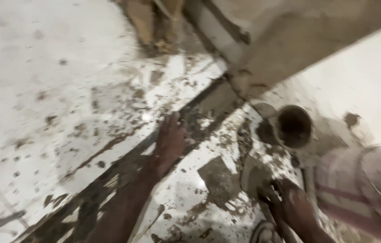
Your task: The person applies wet cement along a floor border using a trowel and positions small tile pieces into the mortar by hand.
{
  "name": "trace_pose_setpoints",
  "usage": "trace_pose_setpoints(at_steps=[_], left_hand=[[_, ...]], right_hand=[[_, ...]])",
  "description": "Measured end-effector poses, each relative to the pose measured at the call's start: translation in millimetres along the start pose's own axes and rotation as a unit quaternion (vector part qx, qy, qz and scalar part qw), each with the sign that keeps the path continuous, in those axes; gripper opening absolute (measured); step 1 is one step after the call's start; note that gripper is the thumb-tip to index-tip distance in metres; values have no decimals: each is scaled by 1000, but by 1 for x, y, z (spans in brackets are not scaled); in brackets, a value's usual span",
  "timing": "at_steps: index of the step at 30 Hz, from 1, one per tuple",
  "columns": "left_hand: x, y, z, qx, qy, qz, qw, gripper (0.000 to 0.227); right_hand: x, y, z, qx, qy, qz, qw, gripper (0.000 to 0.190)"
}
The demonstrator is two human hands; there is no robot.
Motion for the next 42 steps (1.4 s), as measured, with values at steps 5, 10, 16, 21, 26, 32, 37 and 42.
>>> trace_pose_setpoints(at_steps=[5, 10, 16, 21, 26, 32, 37, 42], left_hand=[[-5, -27, 2, -45, -71, 59, 995, 77], [-8, -25, 3, -45, -52, -2, 998, 78], [-8, -30, 3, -55, -54, 0, 997, 79], [-10, -16, 7, -38, -58, 7, 998, 57], [-12, -18, 8, -15, -61, 3, 998, 49], [-12, 1, 15, -86, -75, 7, 993, 38], [-9, -14, 13, -90, -91, 41, 991, 49], [-10, -25, 8, -100, -95, 53, 989, 45]], right_hand=[[-54, 44, -124, 43, 407, 82, 909, 42], [-82, 47, -137, 0, 407, 94, 909, 42], [-64, 79, -81, 57, 238, 136, 960, 36], [-58, 103, -64, 140, 209, 238, 938, 40], [-29, 66, -37, 149, 183, 358, 903, 45], [-11, 73, -62, 238, 98, 122, 959, 48], [90, -14, 15, 422, 199, -49, 883, 30], [148, 13, 0, 575, 300, -228, 727, 31]])
Point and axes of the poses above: each hand's wrist, its own x-axis towards the middle knuckle, its own y-axis out of the palm, z = x × y, the point moved 8 cm from there along x, towards the middle knuckle, and after that the axes turned 2 degrees about y, right-handed, at the moved point
